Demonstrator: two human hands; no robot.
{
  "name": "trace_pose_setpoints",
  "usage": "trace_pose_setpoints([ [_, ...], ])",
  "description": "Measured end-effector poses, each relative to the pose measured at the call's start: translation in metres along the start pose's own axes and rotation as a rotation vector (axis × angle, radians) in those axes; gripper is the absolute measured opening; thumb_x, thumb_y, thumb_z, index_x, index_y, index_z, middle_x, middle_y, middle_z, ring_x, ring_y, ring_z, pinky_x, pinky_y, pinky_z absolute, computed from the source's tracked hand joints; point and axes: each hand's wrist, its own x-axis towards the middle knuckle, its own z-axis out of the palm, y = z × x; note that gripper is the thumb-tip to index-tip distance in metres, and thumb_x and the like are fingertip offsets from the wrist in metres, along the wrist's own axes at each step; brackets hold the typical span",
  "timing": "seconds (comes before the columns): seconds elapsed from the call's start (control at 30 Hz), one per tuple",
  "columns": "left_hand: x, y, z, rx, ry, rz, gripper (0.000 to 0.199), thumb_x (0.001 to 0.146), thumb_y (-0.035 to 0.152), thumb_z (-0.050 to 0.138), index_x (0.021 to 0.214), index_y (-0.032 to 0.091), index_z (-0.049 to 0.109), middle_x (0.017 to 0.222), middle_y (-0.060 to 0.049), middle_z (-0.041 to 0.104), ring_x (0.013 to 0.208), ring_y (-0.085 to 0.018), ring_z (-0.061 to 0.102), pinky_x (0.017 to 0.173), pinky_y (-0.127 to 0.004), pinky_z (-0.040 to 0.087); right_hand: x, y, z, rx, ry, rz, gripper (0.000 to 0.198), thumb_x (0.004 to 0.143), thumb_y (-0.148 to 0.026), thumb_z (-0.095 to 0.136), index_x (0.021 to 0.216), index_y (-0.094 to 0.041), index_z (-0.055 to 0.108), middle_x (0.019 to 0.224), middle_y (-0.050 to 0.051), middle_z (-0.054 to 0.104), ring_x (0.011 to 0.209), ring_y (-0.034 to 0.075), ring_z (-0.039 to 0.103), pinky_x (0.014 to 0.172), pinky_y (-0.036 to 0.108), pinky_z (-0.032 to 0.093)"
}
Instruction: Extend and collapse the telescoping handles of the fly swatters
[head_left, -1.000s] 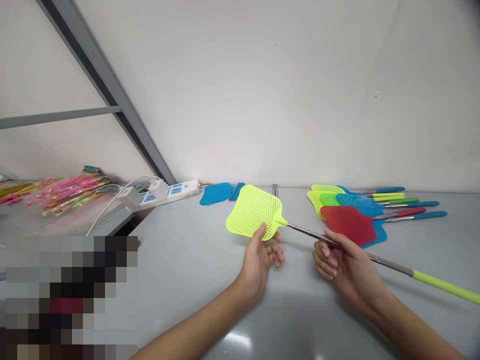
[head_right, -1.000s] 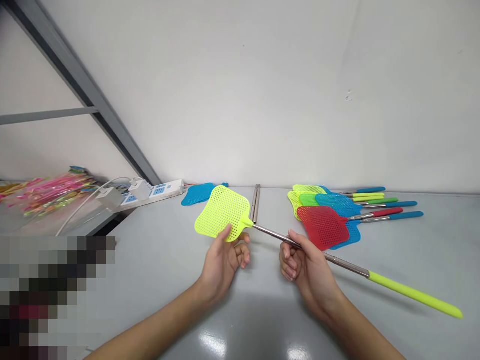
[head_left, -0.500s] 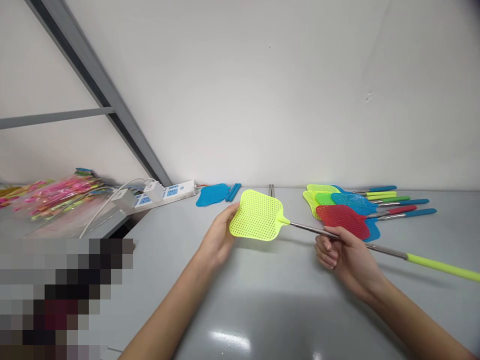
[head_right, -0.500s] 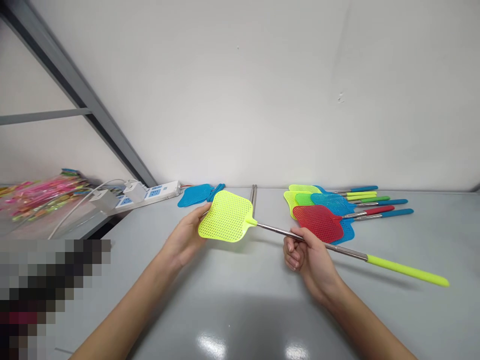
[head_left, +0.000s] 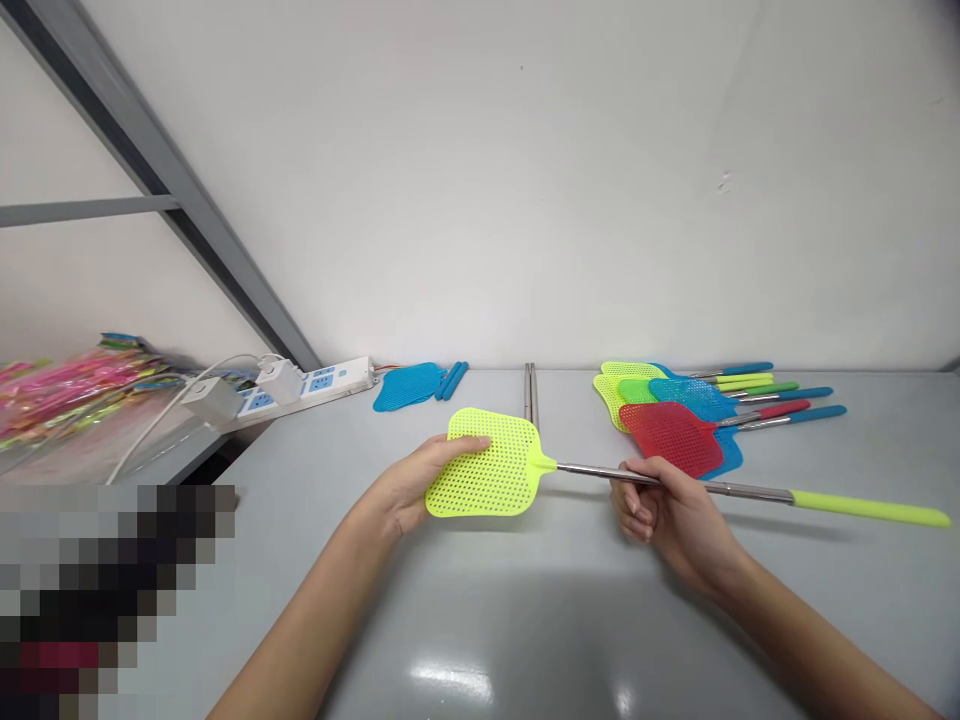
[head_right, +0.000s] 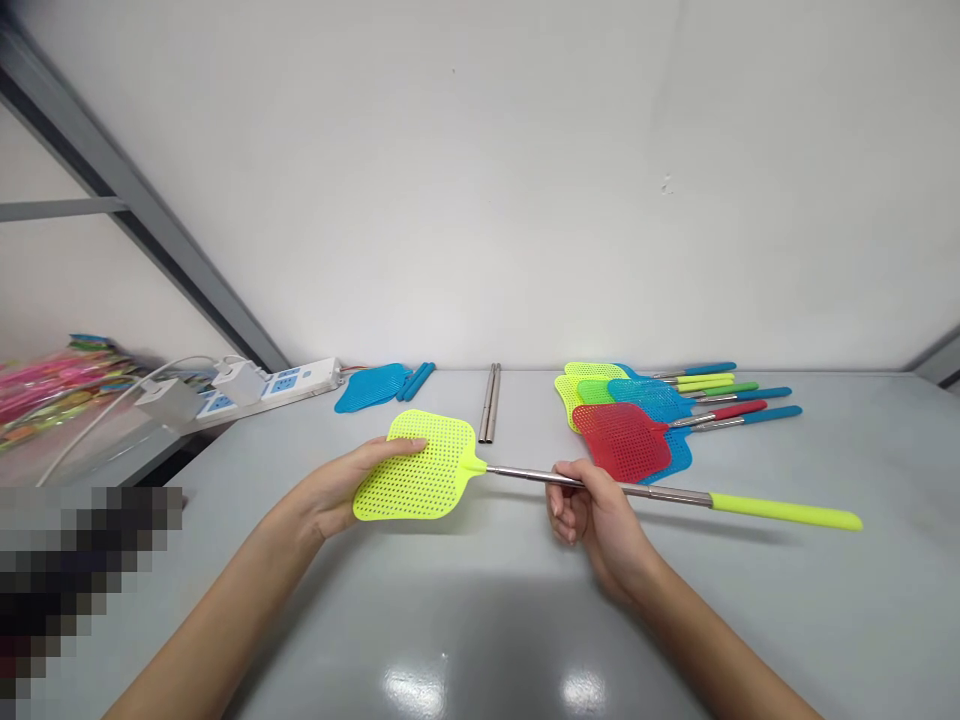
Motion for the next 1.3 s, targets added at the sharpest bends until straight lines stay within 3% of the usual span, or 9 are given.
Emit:
trace_pose_setpoints([
  [0.27,0.004,-0.016,0.007,0.045,-0.007,-0.012,0.04,0.065,0.038,0.064,0.096,0.012,0.06,0.09,-0.011,0.065,0.076,-0.019,0.062,0.066,-0.025,0.05,0.004,0.006,-0.005,0.052,-0.051,-0.049,0.043,0.08,-0.035,0.037,0.042,-0.016,0.04,0.038,-0.005,0.029,0.03,0.006,0.026,0.034,0.02,0.018],
  [0.4,0.003,-0.025,0.001,0.033,0.033,-0.107,0.042,0.065,0.038,0.065,0.098,0.012,0.059,0.088,-0.012,0.065,0.071,-0.018,0.063,0.064,-0.026,0.05,0.004,0.017,-0.001,0.074,-0.132,0.077,0.041,0.08,-0.034,0.034,0.043,-0.018,0.034,0.038,-0.005,0.031,0.026,0.006,0.026,0.029,0.02,0.015],
  [0.57,0.0,-0.029,-0.001,0.025,0.084,-0.136,0.045,0.064,0.039,0.065,0.1,0.011,0.059,0.089,-0.013,0.065,0.07,-0.019,0.063,0.061,-0.025,0.05,0.003,0.023,0.002,0.077,-0.119,0.135,0.039,0.08,-0.035,0.033,0.044,-0.019,0.029,0.038,-0.006,0.031,0.025,0.006,0.026,0.027,0.019,0.016],
  [0.93,-0.002,-0.034,0.006,0.035,0.035,-0.14,0.044,0.066,0.041,0.063,0.101,0.014,0.059,0.09,-0.013,0.065,0.071,-0.02,0.063,0.061,-0.027,0.049,0.0,0.028,0.003,0.007,-0.133,0.103,0.039,0.082,-0.035,0.03,0.046,-0.019,0.03,0.038,-0.005,0.032,0.027,0.007,0.031,0.03,0.02,0.02],
  [1.3,-0.006,-0.034,0.014,0.045,0.068,-0.122,0.044,0.066,0.043,0.062,0.1,0.015,0.06,0.092,-0.012,0.064,0.074,-0.021,0.062,0.064,-0.029,0.049,0.002,0.027,0.005,0.045,-0.132,0.072,0.039,0.082,-0.032,0.027,0.045,-0.019,0.029,0.037,-0.005,0.032,0.028,0.008,0.031,0.034,0.022,0.023],
])
